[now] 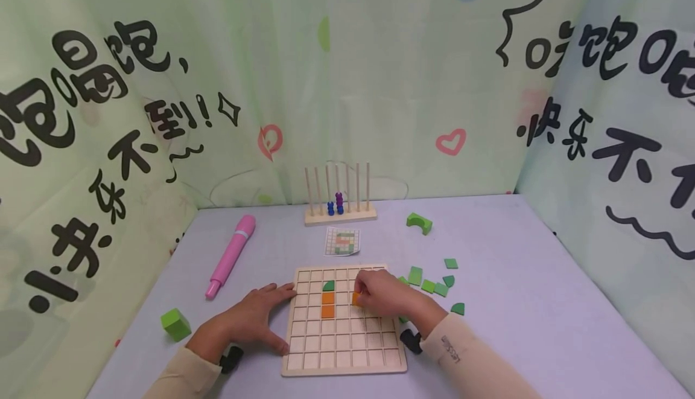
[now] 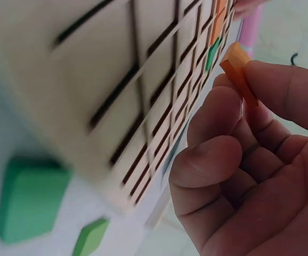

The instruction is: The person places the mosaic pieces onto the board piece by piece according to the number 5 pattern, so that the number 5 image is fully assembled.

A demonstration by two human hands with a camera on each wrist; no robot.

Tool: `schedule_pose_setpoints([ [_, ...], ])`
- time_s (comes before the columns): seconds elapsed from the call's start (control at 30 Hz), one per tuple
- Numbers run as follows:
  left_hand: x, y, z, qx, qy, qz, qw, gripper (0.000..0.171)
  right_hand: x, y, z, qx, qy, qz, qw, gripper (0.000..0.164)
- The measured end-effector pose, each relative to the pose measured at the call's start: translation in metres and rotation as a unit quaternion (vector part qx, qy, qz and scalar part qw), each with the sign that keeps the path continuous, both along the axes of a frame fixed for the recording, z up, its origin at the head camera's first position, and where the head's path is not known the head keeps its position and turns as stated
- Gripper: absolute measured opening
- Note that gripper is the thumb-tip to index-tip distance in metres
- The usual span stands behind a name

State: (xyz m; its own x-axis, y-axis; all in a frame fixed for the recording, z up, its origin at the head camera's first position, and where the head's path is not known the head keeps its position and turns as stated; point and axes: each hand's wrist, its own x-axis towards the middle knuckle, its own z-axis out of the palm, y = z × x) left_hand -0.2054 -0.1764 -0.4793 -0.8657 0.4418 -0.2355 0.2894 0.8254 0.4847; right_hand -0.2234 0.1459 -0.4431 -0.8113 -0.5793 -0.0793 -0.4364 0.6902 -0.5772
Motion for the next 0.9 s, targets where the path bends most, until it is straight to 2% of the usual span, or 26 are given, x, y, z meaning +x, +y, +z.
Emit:
schedule_pose_setpoints([
  [0.17,0.000,-0.001,-0.001,-0.001,0.004,-0.005,1.0000,0.113,-0.003,-0.017,-0.003,0.009,-0.009,0.021,1.000,0.005],
  [0.4,-0.002,-0.003,-0.002,0.004,0.015,-0.020,0.9997,0.113,-0.003,-0.032,-0.007,0.026,-0.028,0.022,0.999,0.005],
  [0.63,-0.001,-0.003,-0.001,0.005,0.016,-0.022,0.9996,0.112,0.000,-0.038,-0.006,0.037,-0.036,0.019,0.998,0.006],
  [0.9,-0.001,-0.002,0.003,0.006,0.014,-0.024,0.9996,0.112,-0.003,-0.043,-0.011,0.062,-0.018,0.013,0.998,0.009],
])
